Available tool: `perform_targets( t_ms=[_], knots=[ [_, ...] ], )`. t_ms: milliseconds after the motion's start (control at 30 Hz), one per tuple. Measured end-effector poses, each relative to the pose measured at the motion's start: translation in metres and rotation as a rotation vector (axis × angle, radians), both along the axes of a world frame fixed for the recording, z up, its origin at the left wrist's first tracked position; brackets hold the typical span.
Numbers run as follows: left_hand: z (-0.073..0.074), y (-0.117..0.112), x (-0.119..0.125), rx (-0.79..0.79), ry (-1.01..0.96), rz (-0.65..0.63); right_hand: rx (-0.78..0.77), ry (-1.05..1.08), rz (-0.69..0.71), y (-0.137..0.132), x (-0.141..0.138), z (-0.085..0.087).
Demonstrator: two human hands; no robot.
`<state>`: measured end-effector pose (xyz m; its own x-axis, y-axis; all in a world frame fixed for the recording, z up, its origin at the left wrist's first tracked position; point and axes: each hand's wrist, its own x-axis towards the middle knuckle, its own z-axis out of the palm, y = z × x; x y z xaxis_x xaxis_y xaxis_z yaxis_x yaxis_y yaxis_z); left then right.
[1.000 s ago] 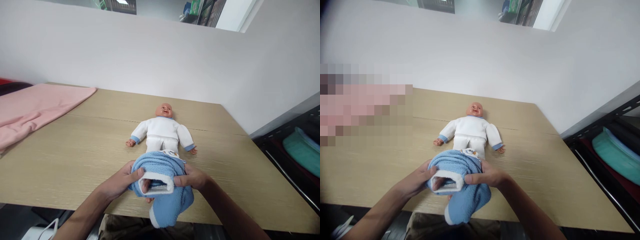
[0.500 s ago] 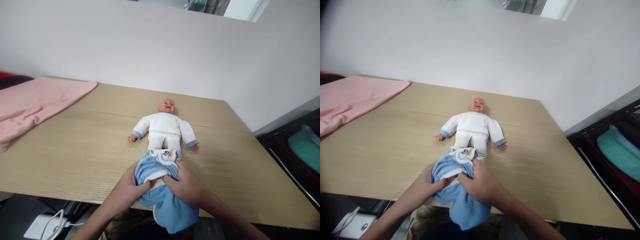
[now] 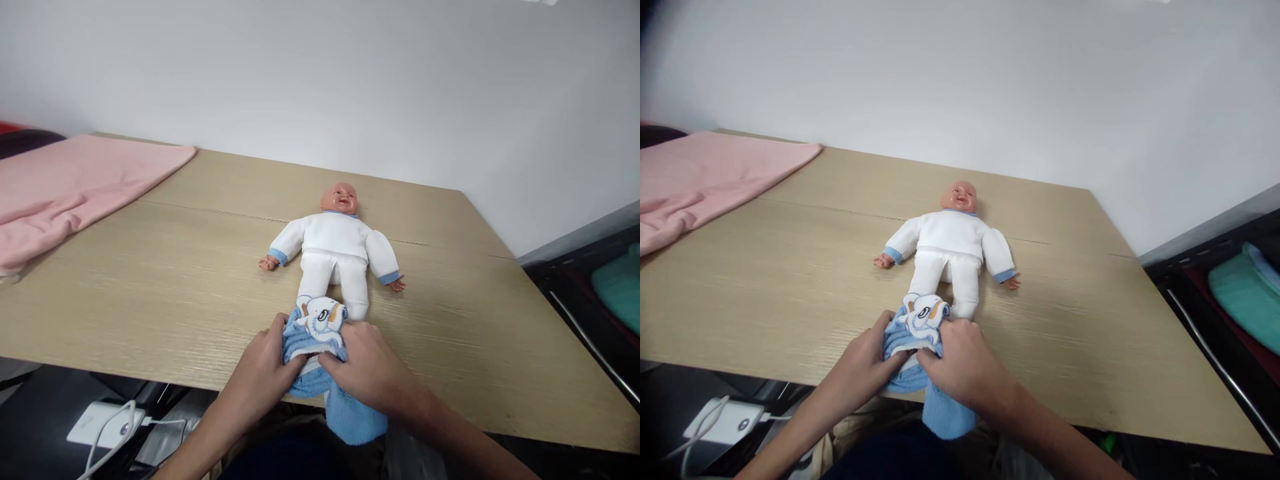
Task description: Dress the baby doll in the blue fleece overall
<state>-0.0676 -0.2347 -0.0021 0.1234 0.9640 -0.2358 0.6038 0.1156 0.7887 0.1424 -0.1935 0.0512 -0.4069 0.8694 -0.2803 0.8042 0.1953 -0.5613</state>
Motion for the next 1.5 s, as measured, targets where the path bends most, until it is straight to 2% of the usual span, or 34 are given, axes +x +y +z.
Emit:
perform_targets(
  t_ms=[100,233,467,567,767,967,1133,1500],
  knots=[
    [-0.007,-0.001,-0.002,0.03,0.057,-0.016,0.054,-0.059,0.036,-0.002,0.0,-0.001],
    [-0.011,0.0,-0.003,0.077,0.125,-0.044,0.136,-0.03,0.112,-0.002,0.003,-0.005],
    [-0.016,-0.001,0.003,0.243,0.107,-0.026,0.158,-0.035,0.069,-0.002,0.007,-0.011],
    [-0.017,-0.002,0.003,0.203,-0.002,0.013,0.131,0.003,0.064,-0.002,0.009,-0.012],
    [-0.012,-0.005,0.004,0.02,-0.415,0.091,0.112,0.159,-0.023,-0.008,0.014,-0.025],
    [-0.004,-0.004,0.0,-0.003,-0.463,0.083,0.175,0.343,-0.079,-0.011,0.016,-0.021],
    [0.007,0.0,-0.009,-0.04,-0.529,0.024,0.161,0.392,-0.094,-0.01,0.019,-0.02],
    [0.01,-0.004,-0.014,-0.066,-0.558,-0.021,0.172,0.426,0.039,-0.014,0.024,-0.03]
  ],
)
